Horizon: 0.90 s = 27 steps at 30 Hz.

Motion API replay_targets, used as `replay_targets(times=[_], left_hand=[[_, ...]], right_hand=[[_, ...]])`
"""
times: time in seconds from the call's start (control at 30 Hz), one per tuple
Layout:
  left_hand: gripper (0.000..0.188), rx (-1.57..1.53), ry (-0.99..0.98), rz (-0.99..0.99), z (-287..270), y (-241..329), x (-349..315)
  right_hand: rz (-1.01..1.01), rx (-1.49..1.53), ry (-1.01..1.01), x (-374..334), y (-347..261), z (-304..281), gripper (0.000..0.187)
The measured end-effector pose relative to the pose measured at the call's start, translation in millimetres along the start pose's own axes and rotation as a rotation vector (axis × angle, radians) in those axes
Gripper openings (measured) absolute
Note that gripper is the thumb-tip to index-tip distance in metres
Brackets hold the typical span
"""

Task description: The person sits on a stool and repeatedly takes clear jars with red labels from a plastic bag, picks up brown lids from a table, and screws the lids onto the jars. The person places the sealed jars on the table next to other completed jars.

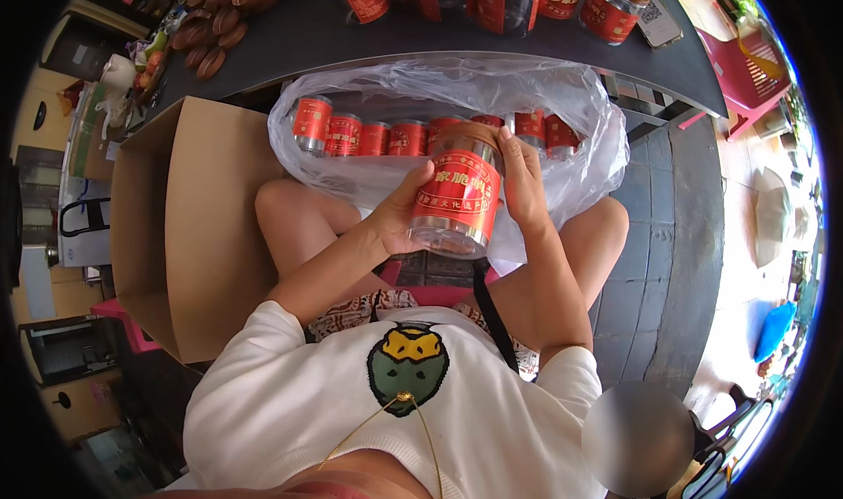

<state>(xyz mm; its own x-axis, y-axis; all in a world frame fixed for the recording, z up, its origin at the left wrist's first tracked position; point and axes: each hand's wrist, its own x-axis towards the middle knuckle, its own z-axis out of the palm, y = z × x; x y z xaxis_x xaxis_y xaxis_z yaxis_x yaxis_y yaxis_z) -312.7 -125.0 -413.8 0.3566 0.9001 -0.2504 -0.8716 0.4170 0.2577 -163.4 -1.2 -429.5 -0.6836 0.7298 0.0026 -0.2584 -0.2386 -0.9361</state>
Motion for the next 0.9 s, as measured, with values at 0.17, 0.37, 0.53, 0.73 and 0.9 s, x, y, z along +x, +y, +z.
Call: replay_targets(times=[0.17, 0.37, 0.53, 0.73, 0.9], left_hand=[[0.073, 0.561, 0.181, 0.717, 1.6, 45.6, -10.0], [0.086, 1.102, 0.545, 1.375, 13.2, 142.3, -29.4], [0.087, 1.196, 0.629, 1.650, -3.3, 215.2, -5.8], [0.100, 1.391, 0.846, 1.550, -31.1, 257.3, 24.5], [0.105, 1.263, 0.805, 1.438, -30.4, 256.2, 18.0]], right_hand=[[-0.167, -0.055, 0.192, 8.1, 4.9, 0.1, 0.042], [-0.169, -0.077, 0.180, 9.8, 10.4, -7.6, 0.030], [-0.131, -0.110, 0.118, 7.5, 8.0, -2.0, 0.026], [-0.135, -0.133, 0.126, 8.6, 8.8, -7.8, 0.026], [-0.117, -0.137, 0.136, 10.0, 7.7, -8.7, 0.024]])
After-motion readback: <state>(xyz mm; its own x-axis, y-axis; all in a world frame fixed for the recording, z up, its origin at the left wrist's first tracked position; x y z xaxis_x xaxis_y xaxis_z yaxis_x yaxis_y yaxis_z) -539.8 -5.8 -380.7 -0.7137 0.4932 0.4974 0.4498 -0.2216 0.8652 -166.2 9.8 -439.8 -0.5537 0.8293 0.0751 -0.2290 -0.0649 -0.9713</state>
